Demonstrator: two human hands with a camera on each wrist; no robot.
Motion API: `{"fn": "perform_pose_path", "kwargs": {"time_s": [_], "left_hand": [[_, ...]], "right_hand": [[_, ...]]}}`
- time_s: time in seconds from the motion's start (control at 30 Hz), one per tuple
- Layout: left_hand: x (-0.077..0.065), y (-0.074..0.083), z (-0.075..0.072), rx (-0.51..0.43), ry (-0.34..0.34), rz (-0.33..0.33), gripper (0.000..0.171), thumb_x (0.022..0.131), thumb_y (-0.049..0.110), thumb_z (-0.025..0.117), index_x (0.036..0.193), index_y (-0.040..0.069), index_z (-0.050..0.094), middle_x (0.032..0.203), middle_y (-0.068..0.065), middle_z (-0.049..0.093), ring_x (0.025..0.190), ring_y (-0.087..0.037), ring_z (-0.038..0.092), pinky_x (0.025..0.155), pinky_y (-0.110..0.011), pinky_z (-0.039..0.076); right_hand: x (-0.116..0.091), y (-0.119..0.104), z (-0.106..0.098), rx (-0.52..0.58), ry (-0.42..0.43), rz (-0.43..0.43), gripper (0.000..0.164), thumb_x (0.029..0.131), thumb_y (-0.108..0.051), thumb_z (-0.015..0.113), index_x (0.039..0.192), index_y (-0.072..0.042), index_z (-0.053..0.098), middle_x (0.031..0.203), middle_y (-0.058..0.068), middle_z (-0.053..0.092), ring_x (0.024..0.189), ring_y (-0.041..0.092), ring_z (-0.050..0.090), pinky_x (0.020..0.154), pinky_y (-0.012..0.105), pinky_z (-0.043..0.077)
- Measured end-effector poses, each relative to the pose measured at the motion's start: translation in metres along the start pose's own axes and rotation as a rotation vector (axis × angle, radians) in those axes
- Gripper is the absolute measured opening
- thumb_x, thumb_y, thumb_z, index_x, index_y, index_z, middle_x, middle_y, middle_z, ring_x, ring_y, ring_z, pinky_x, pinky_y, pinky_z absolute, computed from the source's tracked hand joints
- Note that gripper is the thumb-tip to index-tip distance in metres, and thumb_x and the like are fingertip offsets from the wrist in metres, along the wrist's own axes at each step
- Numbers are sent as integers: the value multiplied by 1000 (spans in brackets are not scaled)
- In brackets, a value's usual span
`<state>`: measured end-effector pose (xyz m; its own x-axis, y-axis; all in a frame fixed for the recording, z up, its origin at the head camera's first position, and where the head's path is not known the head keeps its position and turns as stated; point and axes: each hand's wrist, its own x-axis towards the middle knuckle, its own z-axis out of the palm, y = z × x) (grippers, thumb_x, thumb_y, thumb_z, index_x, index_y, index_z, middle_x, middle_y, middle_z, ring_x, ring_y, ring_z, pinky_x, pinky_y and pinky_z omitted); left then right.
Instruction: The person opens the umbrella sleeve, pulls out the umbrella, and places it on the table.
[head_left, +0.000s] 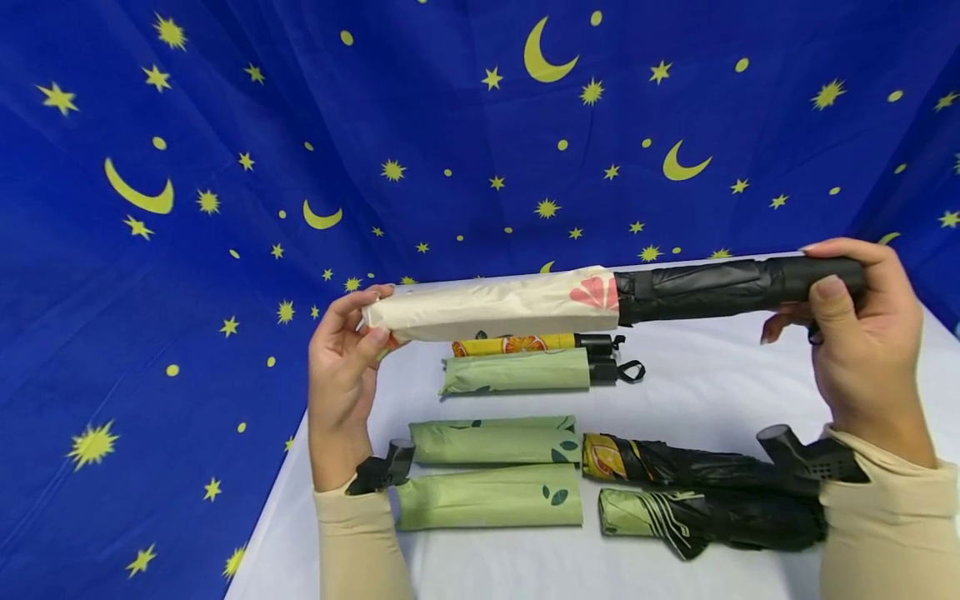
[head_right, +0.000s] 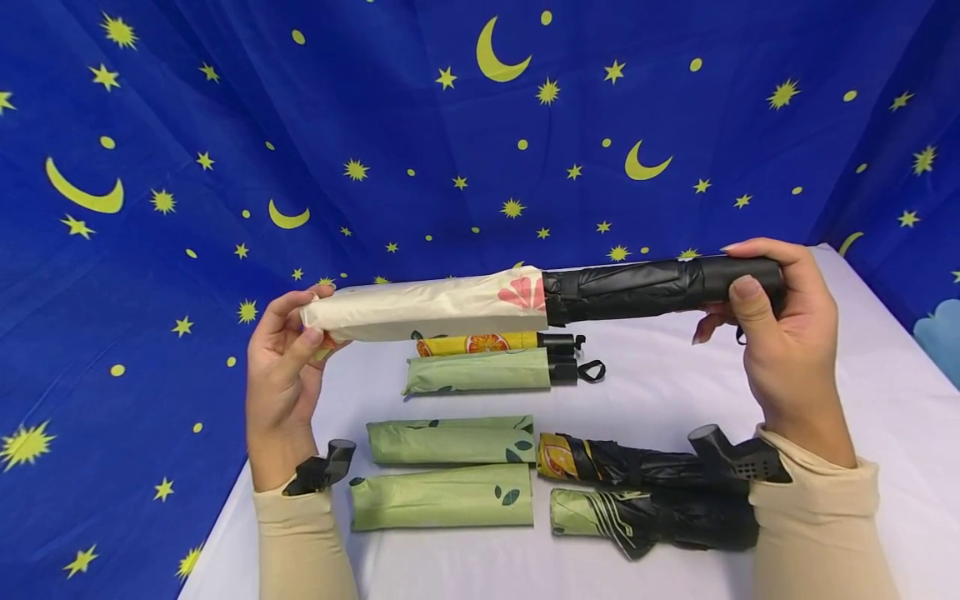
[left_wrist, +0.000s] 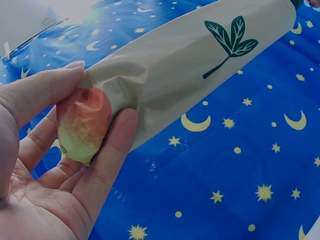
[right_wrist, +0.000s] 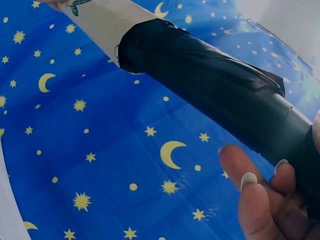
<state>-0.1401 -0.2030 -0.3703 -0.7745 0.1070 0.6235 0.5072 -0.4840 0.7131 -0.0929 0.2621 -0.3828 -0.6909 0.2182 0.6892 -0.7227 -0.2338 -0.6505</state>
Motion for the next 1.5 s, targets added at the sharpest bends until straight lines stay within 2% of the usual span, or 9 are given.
{"fn": "perform_pose_path", "kwargs": {"time_s": [0.6, 0.8, 0.97, 1.07, 1.2, 1.37, 1.5], "left_hand": [[-2, 5, -4, 6, 17, 15, 32, 94, -8, 68, 125, -8, 62, 131, -24, 60, 108, -29, 64, 82, -36, 62], [-2, 7, -8, 26, 30, 24, 31, 94, -5, 70, 124, -6, 62, 131, -23, 59, 109, -29, 63, 83, -36, 62], [-2, 7, -10, 1, 57, 29, 31, 93, -6, 70, 123, -6, 63, 130, -23, 60, 109, -29, 63, 82, -36, 62], [-1, 6, -11, 12, 67, 22, 30, 94, -6, 69, 123, -5, 63, 130, -23, 60, 110, -29, 63, 83, -36, 62], [0, 1, -14, 33, 81, 12, 29, 95, -7, 67, 123, -5, 63, 128, -22, 61, 110, -29, 63, 84, -37, 62], [0, -7, -22, 24, 119, 7, 27, 94, -8, 67, 121, -4, 65, 125, -20, 63, 103, -26, 65, 81, -35, 62], [-1, -13, -29, 35, 163, -5, 24, 95, -7, 67, 119, -3, 67, 123, -19, 64, 99, -24, 66, 78, -34, 63]], "right_hand": [[0, -2, -1, -13, 14, 1, 37, 101, 2, 60, 129, 21, 47, 101, 25, 59, 71, 26, 71, 55, 26, 59], [1, -3, -3, 14, 28, 2, 38, 100, 2, 61, 130, 21, 47, 104, 27, 61, 72, 27, 72, 56, 27, 59], [1, -2, -5, 47, 46, -7, 40, 98, 2, 63, 129, 21, 47, 105, 28, 61, 73, 29, 72, 56, 28, 60], [2, -1, -6, 49, 50, -14, 40, 98, 2, 64, 129, 22, 47, 104, 28, 60, 75, 28, 72, 56, 28, 60], [3, 0, -11, 0, 42, -19, 39, 99, 2, 63, 129, 21, 48, 102, 26, 60, 78, 26, 72, 58, 26, 60], [4, 0, -17, -84, 95, -29, 33, 100, 3, 59, 129, 18, 52, 102, 22, 62, 77, 22, 72, 60, 21, 59], [4, -1, -21, -64, 131, -34, 31, 101, 5, 57, 128, 18, 53, 105, 22, 65, 78, 21, 72, 60, 20, 59]]}}
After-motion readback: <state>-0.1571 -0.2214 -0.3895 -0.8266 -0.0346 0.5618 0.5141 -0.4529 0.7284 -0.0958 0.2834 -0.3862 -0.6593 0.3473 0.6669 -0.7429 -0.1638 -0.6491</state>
